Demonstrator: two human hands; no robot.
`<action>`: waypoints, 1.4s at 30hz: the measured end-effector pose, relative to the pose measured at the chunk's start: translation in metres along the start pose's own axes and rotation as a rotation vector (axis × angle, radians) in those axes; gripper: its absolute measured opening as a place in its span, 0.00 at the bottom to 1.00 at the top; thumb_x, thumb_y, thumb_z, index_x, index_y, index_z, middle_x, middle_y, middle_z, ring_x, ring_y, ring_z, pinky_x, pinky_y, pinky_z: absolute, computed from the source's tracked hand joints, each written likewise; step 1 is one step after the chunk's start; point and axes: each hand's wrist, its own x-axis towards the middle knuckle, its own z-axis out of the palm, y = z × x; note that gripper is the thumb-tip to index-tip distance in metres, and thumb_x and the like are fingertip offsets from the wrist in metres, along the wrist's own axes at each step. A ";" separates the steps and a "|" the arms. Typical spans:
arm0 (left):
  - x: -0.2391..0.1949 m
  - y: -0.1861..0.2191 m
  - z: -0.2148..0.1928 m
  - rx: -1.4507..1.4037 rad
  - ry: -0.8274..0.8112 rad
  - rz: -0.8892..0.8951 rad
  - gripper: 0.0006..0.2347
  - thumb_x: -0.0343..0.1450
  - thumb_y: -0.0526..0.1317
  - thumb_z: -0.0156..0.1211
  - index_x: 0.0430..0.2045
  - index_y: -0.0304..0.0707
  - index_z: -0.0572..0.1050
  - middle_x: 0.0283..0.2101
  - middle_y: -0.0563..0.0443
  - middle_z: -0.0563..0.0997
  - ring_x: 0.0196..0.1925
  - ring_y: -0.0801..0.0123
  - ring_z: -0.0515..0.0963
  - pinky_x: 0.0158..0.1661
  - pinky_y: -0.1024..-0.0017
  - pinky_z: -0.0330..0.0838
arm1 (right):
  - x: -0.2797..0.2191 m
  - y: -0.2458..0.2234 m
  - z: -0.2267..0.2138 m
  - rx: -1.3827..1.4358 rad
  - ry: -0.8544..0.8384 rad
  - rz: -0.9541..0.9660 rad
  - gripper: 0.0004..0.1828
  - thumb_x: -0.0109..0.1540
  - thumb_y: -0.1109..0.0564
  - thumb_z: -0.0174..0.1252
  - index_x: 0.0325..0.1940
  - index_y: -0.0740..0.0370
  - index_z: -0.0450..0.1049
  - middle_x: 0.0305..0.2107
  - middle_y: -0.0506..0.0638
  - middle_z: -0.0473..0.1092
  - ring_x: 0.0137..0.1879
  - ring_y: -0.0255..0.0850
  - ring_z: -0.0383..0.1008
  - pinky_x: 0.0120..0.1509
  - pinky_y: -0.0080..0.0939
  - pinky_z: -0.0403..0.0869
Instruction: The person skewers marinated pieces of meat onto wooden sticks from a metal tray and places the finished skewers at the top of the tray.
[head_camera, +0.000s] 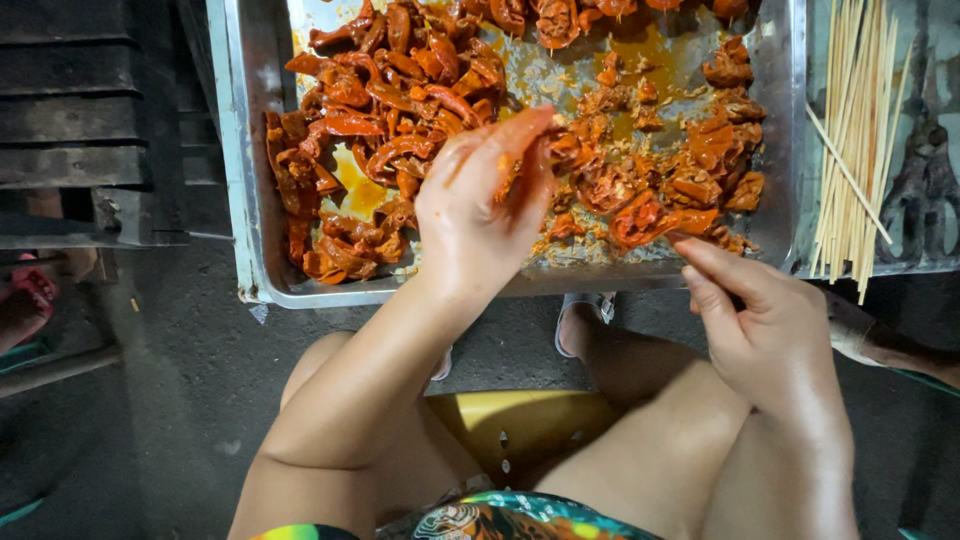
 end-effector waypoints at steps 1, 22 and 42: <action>0.000 0.000 0.002 0.025 -0.013 0.030 0.14 0.74 0.29 0.66 0.53 0.40 0.77 0.51 0.48 0.83 0.49 0.62 0.84 0.52 0.70 0.77 | 0.000 0.000 0.001 0.013 0.002 -0.002 0.14 0.68 0.58 0.61 0.58 0.58 0.79 0.37 0.52 0.79 0.34 0.32 0.76 0.39 0.33 0.73; 0.000 -0.026 0.020 -1.245 0.041 -0.710 0.13 0.77 0.32 0.61 0.55 0.31 0.68 0.48 0.47 0.78 0.49 0.70 0.79 0.49 0.69 0.78 | 0.005 0.037 0.006 0.377 -0.064 0.016 0.16 0.70 0.63 0.58 0.61 0.71 0.75 0.33 0.48 0.72 0.39 0.32 0.70 0.45 0.30 0.70; 0.013 -0.031 0.009 -1.127 -0.036 -0.634 0.06 0.75 0.31 0.65 0.44 0.31 0.80 0.43 0.54 0.82 0.40 0.81 0.78 0.40 0.79 0.77 | 0.006 0.037 0.009 0.303 -0.091 0.024 0.16 0.68 0.62 0.59 0.59 0.70 0.76 0.35 0.49 0.74 0.38 0.32 0.71 0.43 0.31 0.70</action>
